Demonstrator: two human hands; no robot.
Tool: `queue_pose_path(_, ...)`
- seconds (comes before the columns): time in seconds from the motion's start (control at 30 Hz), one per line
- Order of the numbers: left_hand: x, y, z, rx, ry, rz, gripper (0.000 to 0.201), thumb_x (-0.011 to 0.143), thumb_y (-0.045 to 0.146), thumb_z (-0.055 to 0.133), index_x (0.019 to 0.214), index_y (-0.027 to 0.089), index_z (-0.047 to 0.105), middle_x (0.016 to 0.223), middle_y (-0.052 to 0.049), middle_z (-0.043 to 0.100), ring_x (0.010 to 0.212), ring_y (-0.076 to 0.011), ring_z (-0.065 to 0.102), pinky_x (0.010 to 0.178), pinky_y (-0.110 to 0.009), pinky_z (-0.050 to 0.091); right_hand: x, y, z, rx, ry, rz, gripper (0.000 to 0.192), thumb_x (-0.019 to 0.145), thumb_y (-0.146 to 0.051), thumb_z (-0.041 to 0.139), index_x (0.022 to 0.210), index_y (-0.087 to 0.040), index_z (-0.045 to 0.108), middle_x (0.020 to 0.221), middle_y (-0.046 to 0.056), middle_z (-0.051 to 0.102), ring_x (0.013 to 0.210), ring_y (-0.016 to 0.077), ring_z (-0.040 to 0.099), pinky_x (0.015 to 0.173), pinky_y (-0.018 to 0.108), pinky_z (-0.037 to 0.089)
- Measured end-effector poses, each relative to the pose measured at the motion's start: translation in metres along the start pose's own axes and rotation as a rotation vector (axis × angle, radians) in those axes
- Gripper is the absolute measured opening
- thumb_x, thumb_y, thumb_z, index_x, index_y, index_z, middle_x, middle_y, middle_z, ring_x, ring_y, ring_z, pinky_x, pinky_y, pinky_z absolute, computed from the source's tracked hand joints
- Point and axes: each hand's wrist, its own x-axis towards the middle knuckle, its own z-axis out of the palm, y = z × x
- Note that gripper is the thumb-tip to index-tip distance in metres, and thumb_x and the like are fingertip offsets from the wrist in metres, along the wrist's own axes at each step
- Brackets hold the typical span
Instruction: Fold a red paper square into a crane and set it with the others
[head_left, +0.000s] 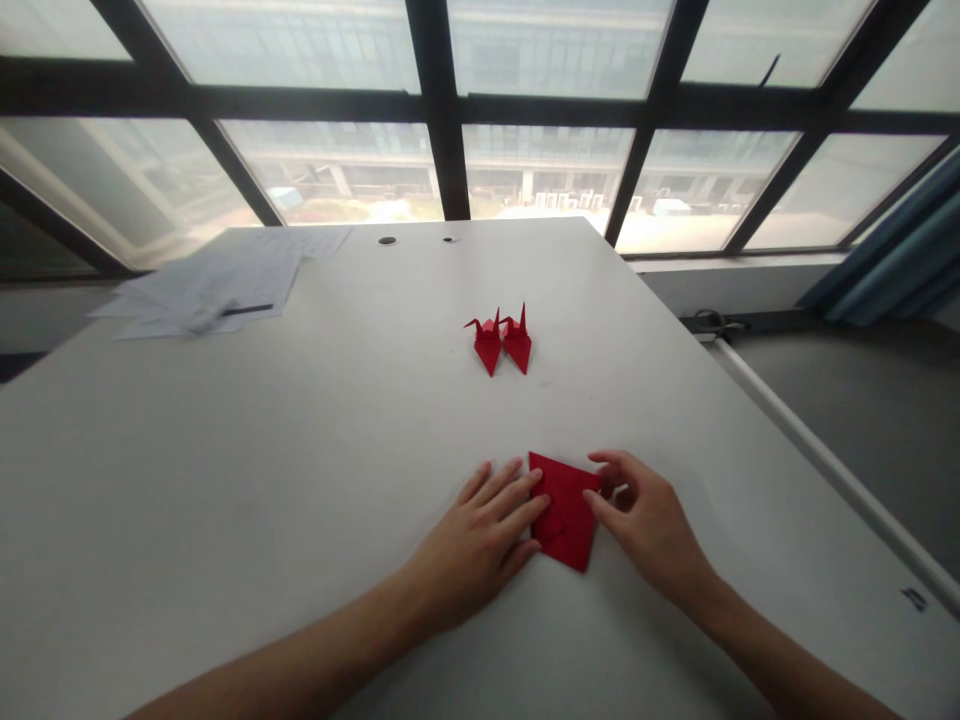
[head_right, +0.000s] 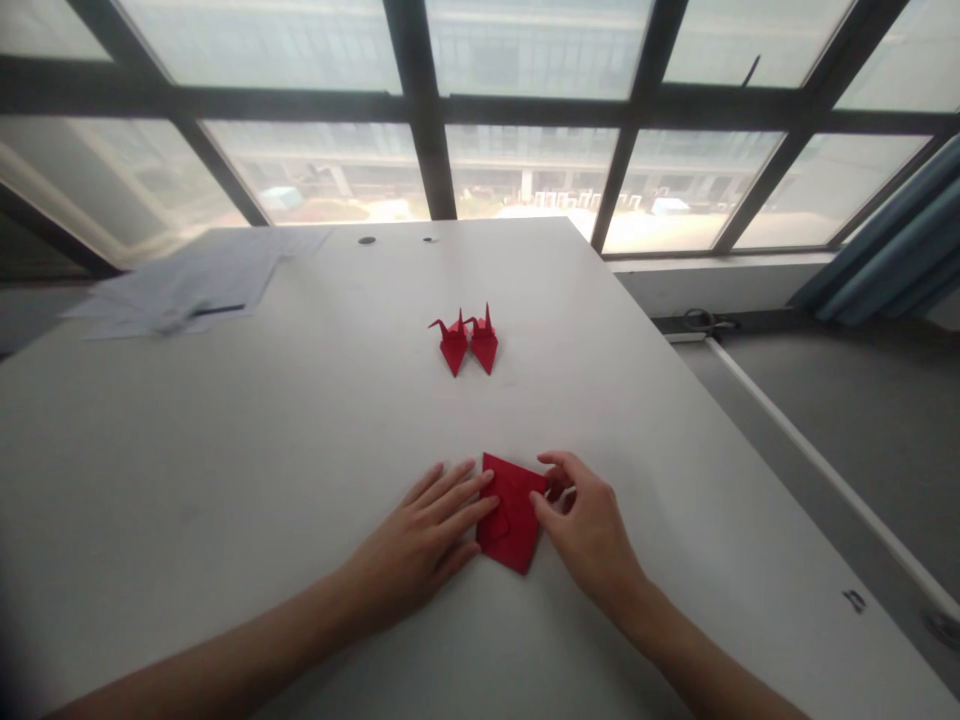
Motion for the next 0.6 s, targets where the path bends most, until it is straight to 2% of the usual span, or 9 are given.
queue_pose_path(0.13,0.000,0.000,0.001,-0.005,0.003,-0.001,0.043,0.099,0.034,0.049,0.141,0.027,0.049,0.152,-0.006,0.044,0.145,-0.0264,0.033,0.119,-0.055,0.028,-0.005,0.005,0.009,-0.178,0.026,-0.118,0.030,0.083,-0.019,0.058,0.113,-0.020,0.062,0.086,0.003,0.067,0.068,0.0167,0.062,0.066,0.032,0.054)
queue_pose_path(0.27,-0.001,0.000,0.002,-0.022,0.023,-0.011,0.041,0.099,0.034,0.049,0.140,0.028,0.050,0.151,-0.006,0.046,0.144,-0.0254,0.035,0.119,-0.053,0.028,-0.009,0.006,0.012,-0.285,-0.003,-0.291,0.019,0.086,-0.014,0.053,0.100,-0.020,0.065,0.094,0.007,0.066,0.083,0.0204,0.063,0.076,0.035,0.055)
queue_pose_path(0.43,-0.001,0.001,0.001,-0.033,0.011,-0.026,0.040,0.099,0.033,0.048,0.139,0.029,0.051,0.152,-0.004,0.044,0.145,-0.0246,0.033,0.120,-0.052,0.027,-0.013,0.004,0.012,-0.361,-0.112,-0.548,0.029,0.089,-0.009,0.051,0.112,-0.021,0.065,0.111,0.009,0.066,0.103,0.0227,0.060,0.092,0.039,0.052)
queue_pose_path(0.6,-0.001,0.003,0.000,-0.025,0.029,-0.046,0.042,0.097,0.030,0.053,0.138,0.028,0.051,0.147,-0.008,0.047,0.142,-0.0252,0.037,0.120,-0.052,0.029,-0.015,0.003,0.009,-0.459,-0.164,-0.616,0.028,0.090,-0.013,0.052,0.113,-0.021,0.067,0.115,0.010,0.065,0.104,0.0237,0.059,0.093,0.042,0.053)
